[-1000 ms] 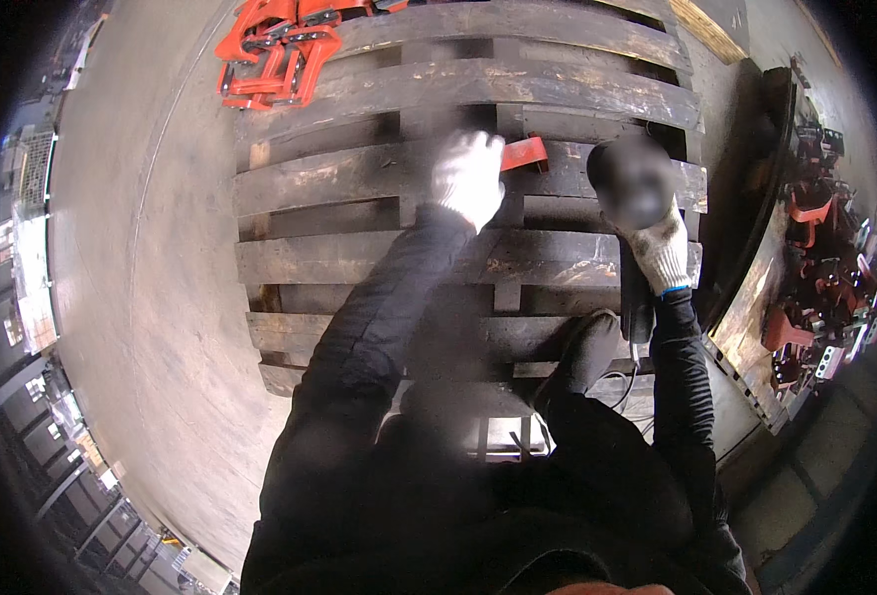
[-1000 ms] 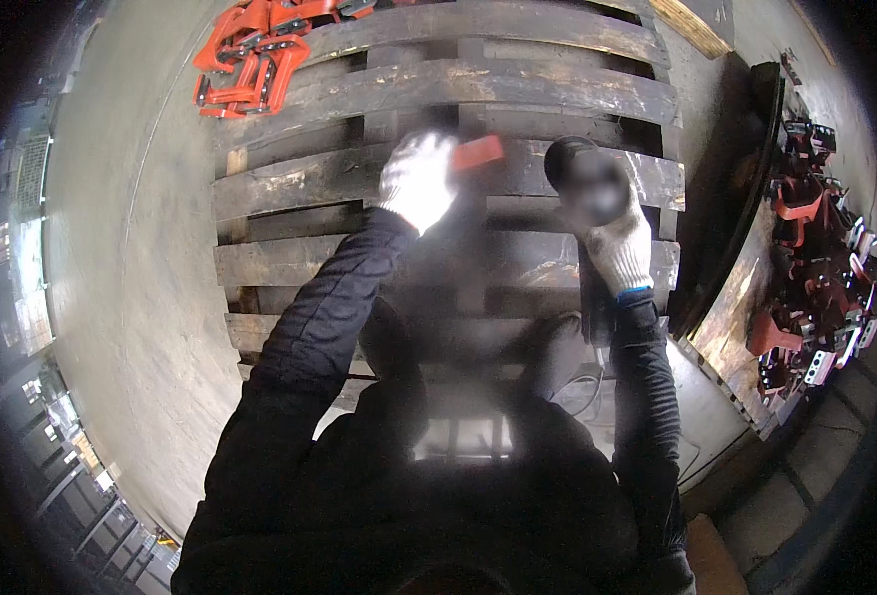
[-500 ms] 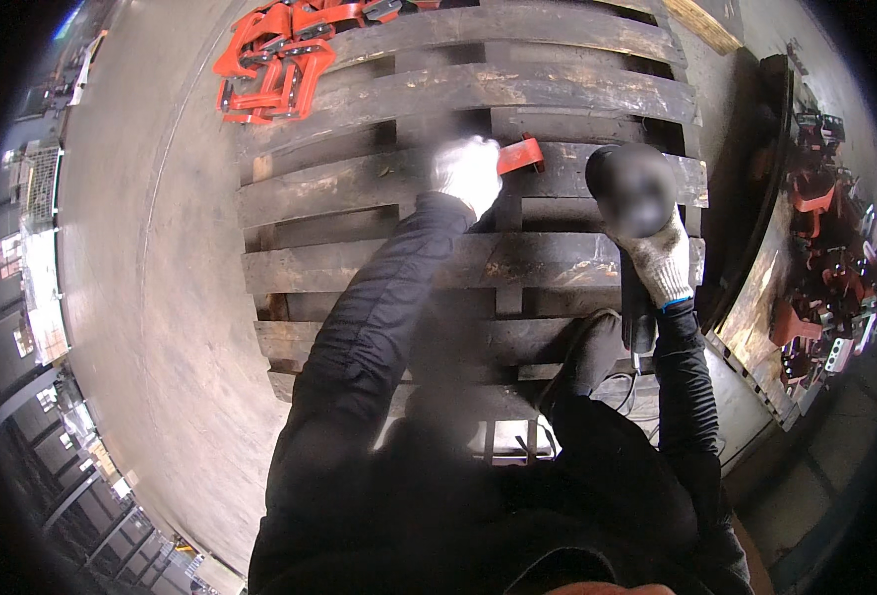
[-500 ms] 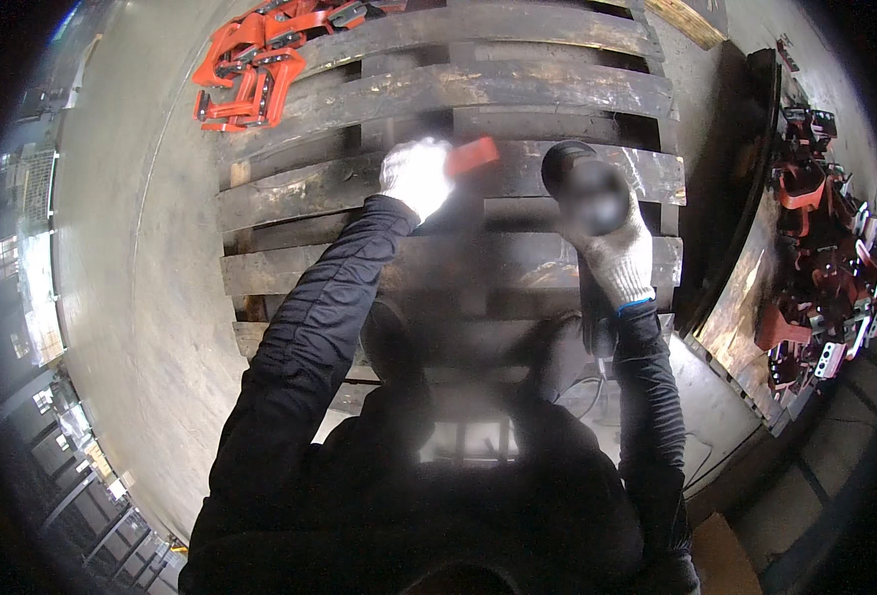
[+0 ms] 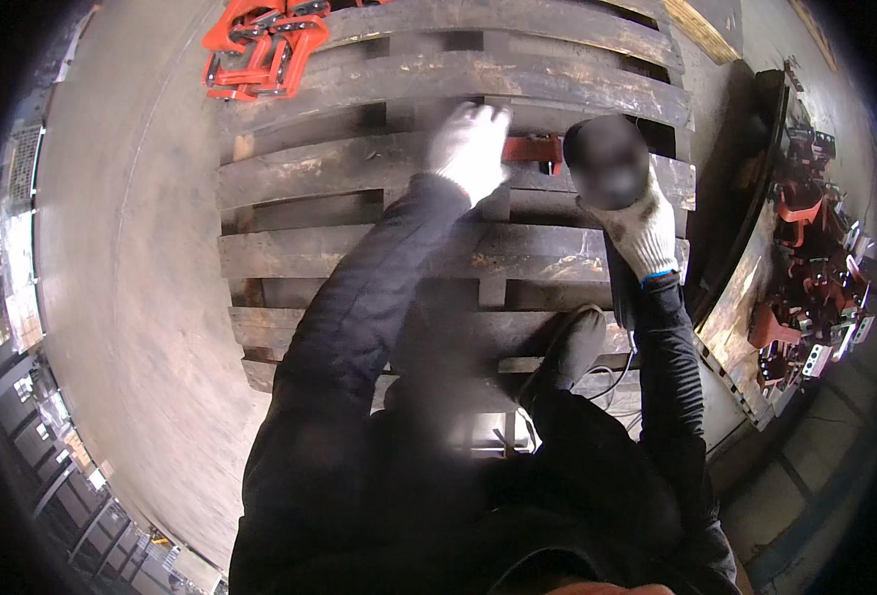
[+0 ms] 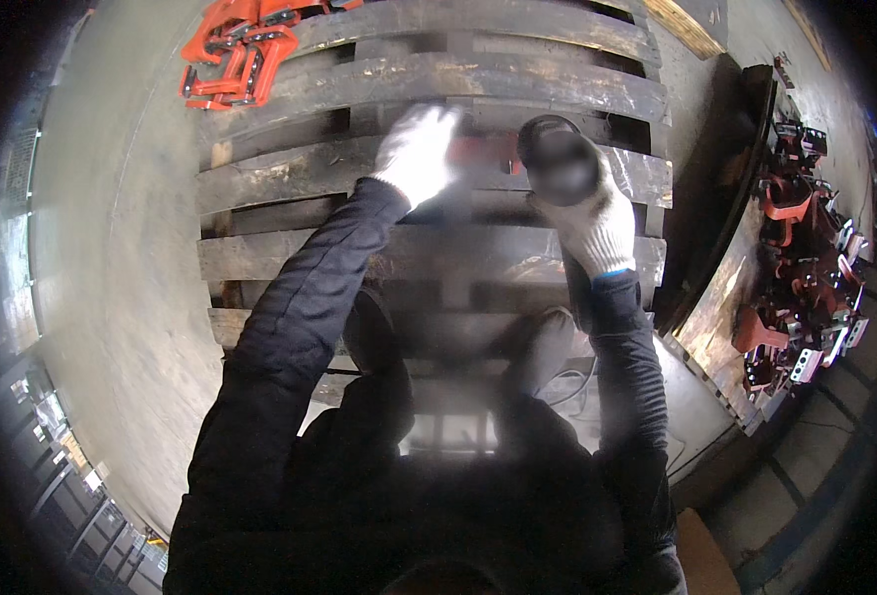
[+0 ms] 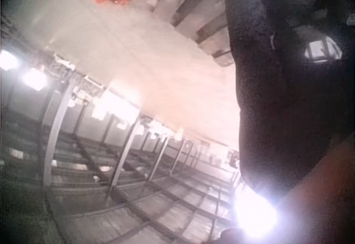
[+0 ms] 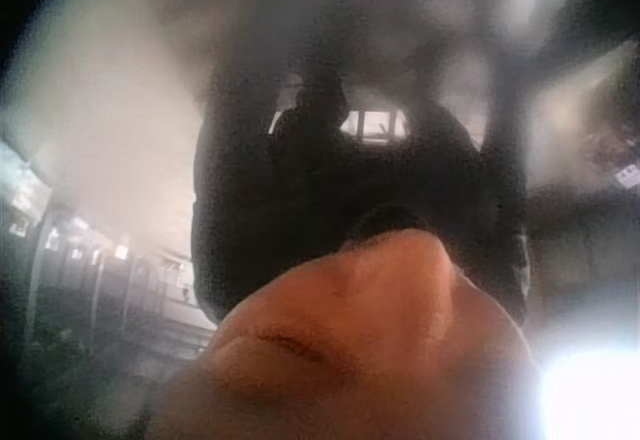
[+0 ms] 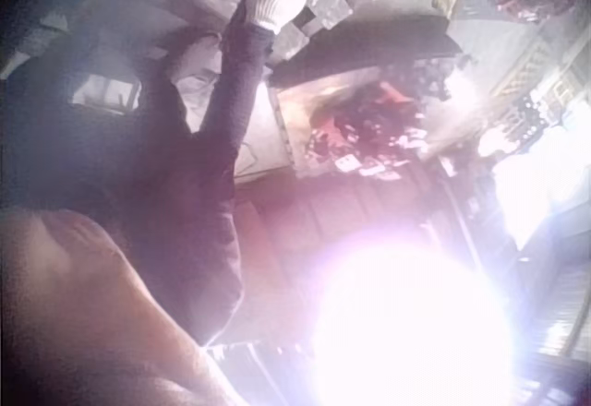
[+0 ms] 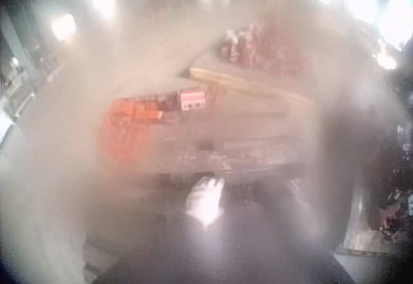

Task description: The person uses an angle grinder to smooth the edges of red metal parts on a wooden pallet. They repeatedly pick up each part, grind its edges, and place it back on the pallet.

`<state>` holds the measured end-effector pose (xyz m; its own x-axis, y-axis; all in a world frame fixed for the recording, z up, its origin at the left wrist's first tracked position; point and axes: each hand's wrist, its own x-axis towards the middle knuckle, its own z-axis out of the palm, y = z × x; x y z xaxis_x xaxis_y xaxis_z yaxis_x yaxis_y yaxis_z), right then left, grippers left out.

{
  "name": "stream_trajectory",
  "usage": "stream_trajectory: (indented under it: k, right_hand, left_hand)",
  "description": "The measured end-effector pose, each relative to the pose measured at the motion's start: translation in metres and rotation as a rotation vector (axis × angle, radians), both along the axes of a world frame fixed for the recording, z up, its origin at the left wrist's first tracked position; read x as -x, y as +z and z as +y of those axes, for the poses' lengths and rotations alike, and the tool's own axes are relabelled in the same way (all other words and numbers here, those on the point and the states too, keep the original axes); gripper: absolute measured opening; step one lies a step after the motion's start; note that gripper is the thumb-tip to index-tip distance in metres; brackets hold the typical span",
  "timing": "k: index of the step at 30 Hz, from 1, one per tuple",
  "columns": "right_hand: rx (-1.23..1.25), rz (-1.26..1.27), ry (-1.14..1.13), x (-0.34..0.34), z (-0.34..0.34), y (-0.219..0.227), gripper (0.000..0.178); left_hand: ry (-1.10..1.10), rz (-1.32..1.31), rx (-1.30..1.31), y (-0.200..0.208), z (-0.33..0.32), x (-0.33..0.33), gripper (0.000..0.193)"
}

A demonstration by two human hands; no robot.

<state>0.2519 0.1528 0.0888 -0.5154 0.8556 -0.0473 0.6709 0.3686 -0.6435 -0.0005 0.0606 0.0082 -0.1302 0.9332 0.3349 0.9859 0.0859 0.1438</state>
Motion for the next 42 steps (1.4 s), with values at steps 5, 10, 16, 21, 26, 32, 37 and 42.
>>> stream_trajectory:
  k: [5,10,16,21,26,32,37,42]
  right_hand:
    - [0.023,-0.082,0.065,0.032,-0.002,0.006,0.091]
    - [0.032,-0.107,0.087,0.04,-0.006,0.001,0.09]
    - [-0.014,-0.122,0.061,0.036,-0.006,0.008,0.089]
    - [0.01,-0.124,0.104,0.043,-0.004,0.009,0.088]
    - [0.038,-0.128,0.104,0.042,-0.003,0.009,0.089]
    - [-0.035,-0.191,0.082,0.035,0.001,0.005,0.093]
    - [0.025,-0.104,0.112,0.042,-0.003,0.007,0.094]
    - [-0.073,-0.071,-0.008,0.003,0.011,-0.008,0.089]
  left_hand:
    - [0.201,-0.358,0.075,0.045,-0.063,-0.028,0.036]
    - [0.133,-0.706,0.375,0.055,-0.076,-0.07,0.026]
    - [0.093,-0.502,0.229,0.055,-0.08,-0.059,0.027]
    - [0.112,-0.287,0.077,0.026,-0.078,-0.038,0.042]
    - [0.126,-0.267,0.176,0.003,-0.084,-0.034,0.048]
    - [0.14,-0.336,0.232,0.01,-0.082,-0.034,0.047]
    - [0.115,-0.258,0.131,0.0,-0.083,-0.033,0.045]
    - [0.167,-0.337,0.165,0.018,-0.074,-0.032,0.037]
